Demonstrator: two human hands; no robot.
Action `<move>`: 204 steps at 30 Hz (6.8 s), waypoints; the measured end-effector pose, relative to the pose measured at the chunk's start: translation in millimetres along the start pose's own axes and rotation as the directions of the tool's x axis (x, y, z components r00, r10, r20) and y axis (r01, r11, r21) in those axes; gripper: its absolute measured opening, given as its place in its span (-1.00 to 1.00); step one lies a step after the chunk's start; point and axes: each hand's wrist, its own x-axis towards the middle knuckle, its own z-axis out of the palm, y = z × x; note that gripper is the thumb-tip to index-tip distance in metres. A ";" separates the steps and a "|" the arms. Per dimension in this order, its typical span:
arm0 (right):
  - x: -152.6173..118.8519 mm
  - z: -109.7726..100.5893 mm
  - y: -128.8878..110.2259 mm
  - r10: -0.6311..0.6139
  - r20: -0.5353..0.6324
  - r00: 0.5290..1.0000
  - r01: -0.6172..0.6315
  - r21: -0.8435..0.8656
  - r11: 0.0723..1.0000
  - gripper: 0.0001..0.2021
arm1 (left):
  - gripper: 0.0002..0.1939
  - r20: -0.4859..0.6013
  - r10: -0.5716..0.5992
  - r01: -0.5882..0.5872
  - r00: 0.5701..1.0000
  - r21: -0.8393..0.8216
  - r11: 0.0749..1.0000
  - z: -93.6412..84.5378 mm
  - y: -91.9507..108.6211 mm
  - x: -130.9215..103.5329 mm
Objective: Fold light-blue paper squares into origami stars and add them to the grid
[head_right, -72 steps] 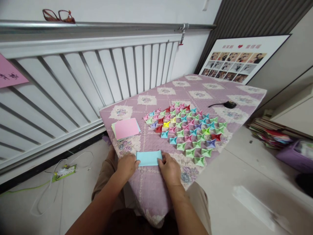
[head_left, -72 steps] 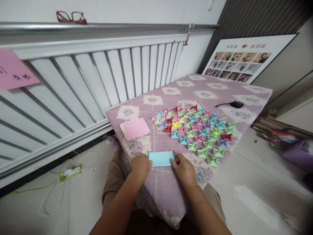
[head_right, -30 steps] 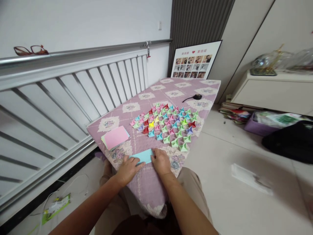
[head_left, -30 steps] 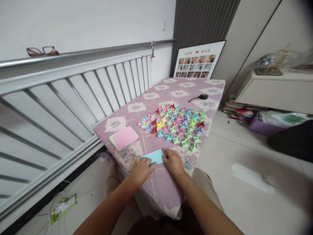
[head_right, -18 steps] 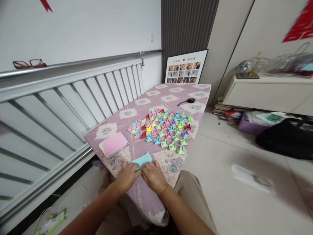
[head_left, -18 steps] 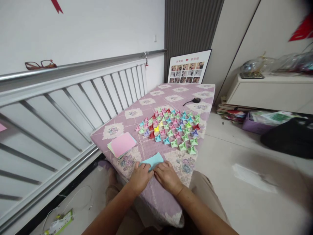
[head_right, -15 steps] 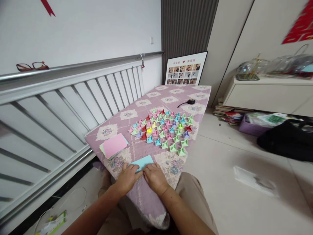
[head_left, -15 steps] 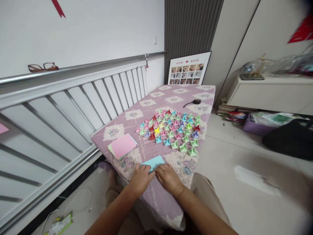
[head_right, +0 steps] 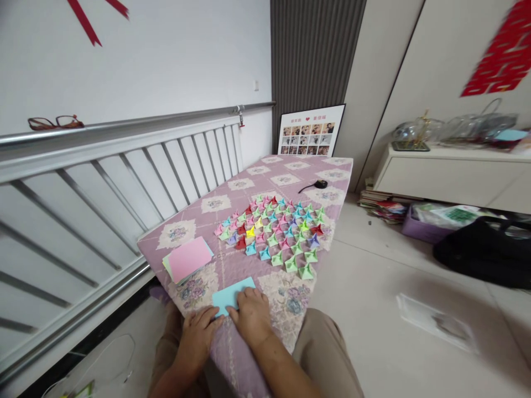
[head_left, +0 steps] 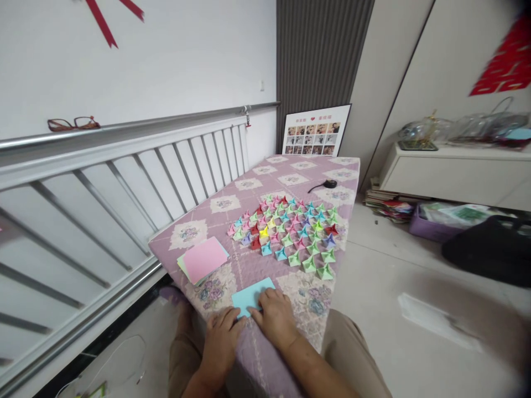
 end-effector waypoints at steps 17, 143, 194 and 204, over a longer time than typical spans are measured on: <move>13.3 -14.5 34.1 0.207 0.057 0.977 -0.211 0.080 0.974 -0.78 | -0.55 -0.013 -0.055 0.055 0.998 -0.021 0.998 2.9 0.2 -3.1; -30.1 -13.4 32.4 0.030 -0.085 0.996 -0.032 -0.023 0.999 -0.68 | -0.67 0.277 -0.428 0.434 0.860 0.041 0.900 -40.5 63.8 34.6; -20.0 -15.8 25.2 0.088 0.003 0.996 -0.087 -0.103 0.991 -0.70 | -0.68 0.279 -0.423 0.402 0.862 0.130 0.906 -35.6 66.4 40.1; -21.3 -17.8 25.9 0.068 -0.009 0.998 -0.068 -0.142 0.987 -0.72 | -0.83 0.097 -0.123 0.116 0.988 0.070 0.991 -22.4 60.6 30.1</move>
